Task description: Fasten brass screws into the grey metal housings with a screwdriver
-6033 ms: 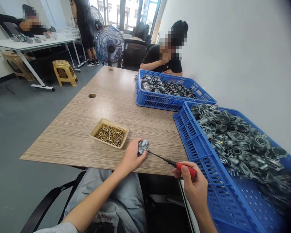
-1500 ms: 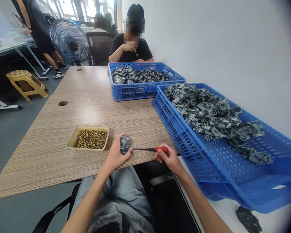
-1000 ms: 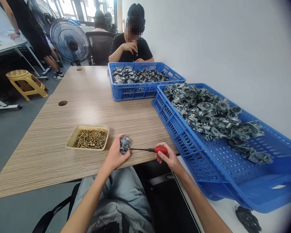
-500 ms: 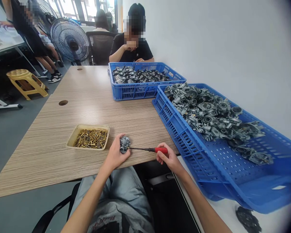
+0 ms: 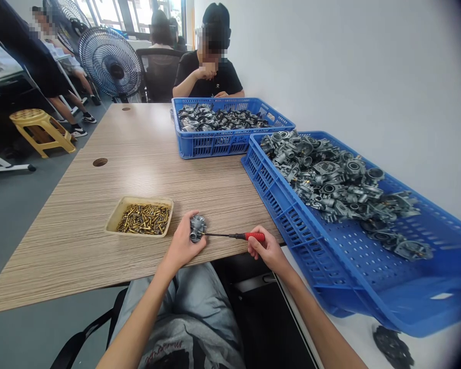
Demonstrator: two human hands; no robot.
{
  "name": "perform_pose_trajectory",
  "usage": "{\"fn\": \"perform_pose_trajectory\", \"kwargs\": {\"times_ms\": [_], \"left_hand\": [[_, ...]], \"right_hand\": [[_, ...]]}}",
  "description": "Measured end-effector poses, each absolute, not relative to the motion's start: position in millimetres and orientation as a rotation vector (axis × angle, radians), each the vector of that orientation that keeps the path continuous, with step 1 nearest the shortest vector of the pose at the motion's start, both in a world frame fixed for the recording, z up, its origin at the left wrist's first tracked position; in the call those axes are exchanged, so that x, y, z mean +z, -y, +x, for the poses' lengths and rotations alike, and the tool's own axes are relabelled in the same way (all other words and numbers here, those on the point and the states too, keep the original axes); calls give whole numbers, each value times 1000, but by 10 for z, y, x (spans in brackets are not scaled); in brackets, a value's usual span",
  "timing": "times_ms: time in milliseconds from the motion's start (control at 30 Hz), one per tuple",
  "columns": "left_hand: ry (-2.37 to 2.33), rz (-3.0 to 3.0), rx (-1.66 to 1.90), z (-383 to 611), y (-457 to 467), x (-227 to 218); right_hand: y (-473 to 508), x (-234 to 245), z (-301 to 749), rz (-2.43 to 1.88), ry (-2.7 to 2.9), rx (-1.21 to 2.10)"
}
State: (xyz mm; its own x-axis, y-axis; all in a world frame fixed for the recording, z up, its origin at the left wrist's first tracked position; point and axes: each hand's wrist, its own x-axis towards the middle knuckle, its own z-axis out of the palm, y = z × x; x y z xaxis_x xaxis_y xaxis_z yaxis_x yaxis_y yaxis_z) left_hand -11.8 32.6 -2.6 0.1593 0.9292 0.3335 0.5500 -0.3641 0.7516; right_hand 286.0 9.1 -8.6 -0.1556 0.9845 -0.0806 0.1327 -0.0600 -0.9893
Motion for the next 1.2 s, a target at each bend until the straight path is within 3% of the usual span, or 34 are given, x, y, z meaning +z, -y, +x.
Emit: {"fn": "perform_pose_trajectory", "kwargs": {"times_ms": [1200], "left_hand": [[-1391, 1971, 1085, -116, -330, -9]], "right_hand": [[-93, -53, 2844, -1287, 1414, 1287]]}}
